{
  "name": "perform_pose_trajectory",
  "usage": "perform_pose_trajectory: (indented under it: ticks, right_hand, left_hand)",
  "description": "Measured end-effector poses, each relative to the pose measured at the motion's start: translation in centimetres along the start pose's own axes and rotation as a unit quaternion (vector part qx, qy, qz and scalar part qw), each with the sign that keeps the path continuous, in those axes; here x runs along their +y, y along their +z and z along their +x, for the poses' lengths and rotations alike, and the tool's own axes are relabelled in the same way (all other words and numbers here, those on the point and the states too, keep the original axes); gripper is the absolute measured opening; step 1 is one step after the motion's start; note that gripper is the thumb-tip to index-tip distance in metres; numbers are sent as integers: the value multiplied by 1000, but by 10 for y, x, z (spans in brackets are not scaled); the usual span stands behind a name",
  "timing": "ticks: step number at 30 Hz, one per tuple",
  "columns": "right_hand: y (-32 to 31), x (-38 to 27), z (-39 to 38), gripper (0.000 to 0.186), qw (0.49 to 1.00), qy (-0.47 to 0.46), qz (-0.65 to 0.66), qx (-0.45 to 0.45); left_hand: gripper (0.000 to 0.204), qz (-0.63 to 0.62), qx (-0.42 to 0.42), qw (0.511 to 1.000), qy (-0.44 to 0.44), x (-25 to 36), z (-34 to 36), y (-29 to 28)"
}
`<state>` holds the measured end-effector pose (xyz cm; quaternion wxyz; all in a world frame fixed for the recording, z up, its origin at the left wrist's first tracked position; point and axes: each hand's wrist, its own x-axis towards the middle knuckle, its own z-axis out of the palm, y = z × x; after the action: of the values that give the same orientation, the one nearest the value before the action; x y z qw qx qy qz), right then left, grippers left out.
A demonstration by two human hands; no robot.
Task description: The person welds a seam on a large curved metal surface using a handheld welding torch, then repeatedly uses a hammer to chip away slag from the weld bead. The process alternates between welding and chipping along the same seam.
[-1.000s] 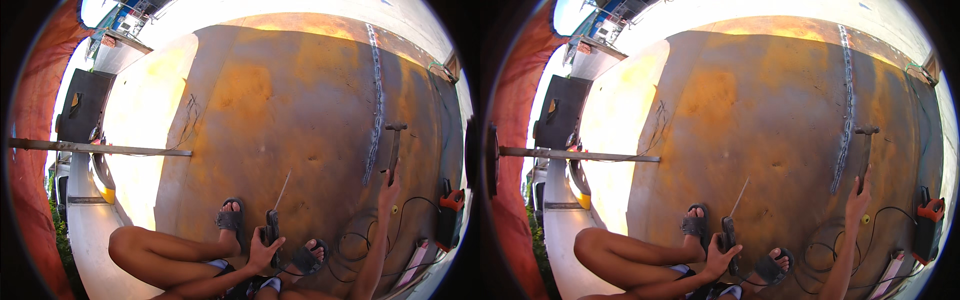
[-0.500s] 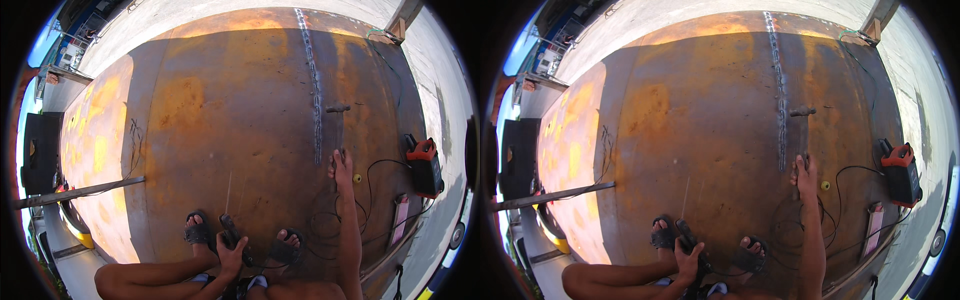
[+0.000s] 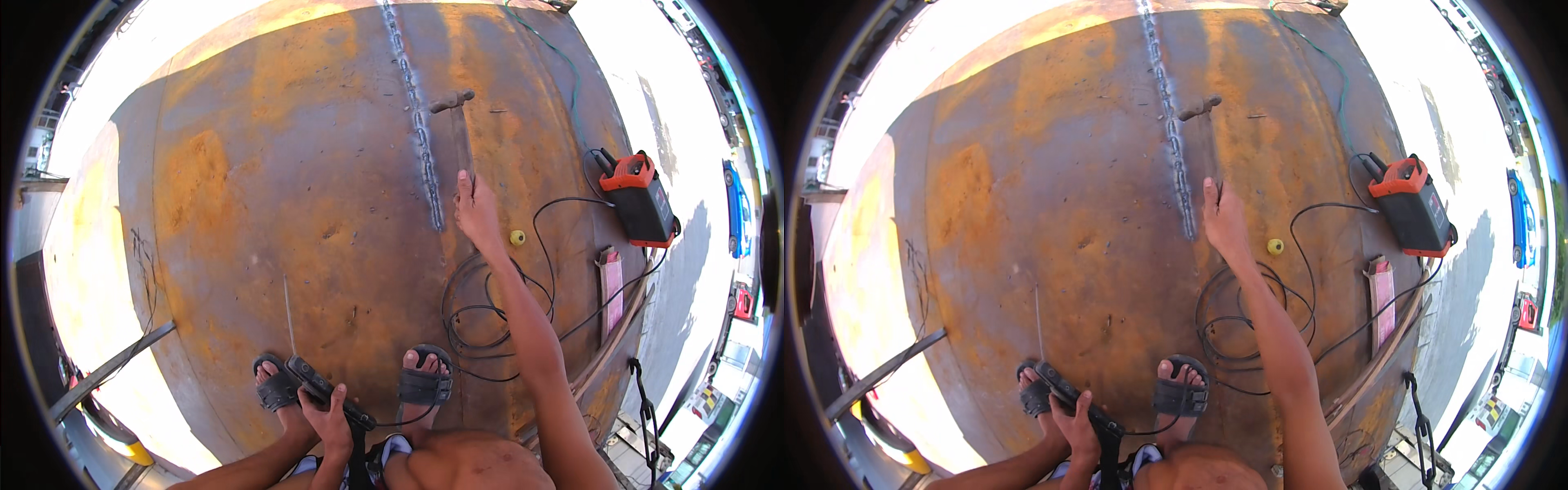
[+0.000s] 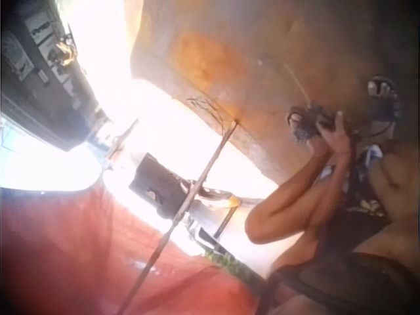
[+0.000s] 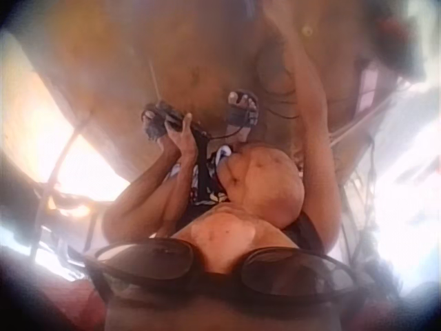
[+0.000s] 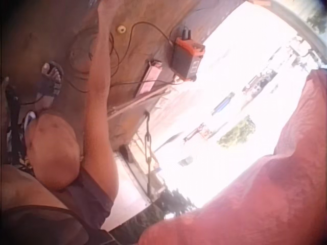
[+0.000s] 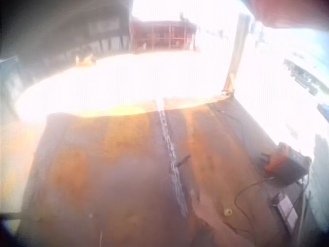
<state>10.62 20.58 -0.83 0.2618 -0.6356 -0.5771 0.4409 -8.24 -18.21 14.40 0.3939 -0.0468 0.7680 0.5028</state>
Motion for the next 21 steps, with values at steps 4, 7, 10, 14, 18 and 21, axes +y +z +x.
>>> perform_pose_trajectory:
  ticks: [4,7,10,14,18,21]
  right_hand:
    - [-1,16,0,57,999,11,-23,-22]
    - [-2,11,-11,51,996,53,67,-38]
    - [-9,0,-17,48,988,90,95,-77]
    - [-27,-26,-22,49,967,141,193,-83]
    - [-28,-10,-16,50,975,135,148,-101]
    - [-33,-19,-21,50,965,161,176,-106]
  left_hand:
    - [46,2,-11,1000,-3,-2,-1,2]
    - [48,5,-9,1000,7,-10,1,0]
    - [53,13,-11,1000,18,-16,2,-1]
    - [45,3,-14,1000,13,-5,-2,5]
    - [42,8,-25,1000,10,-4,-4,8]
    - [43,4,-15,1000,6,-5,-4,5]
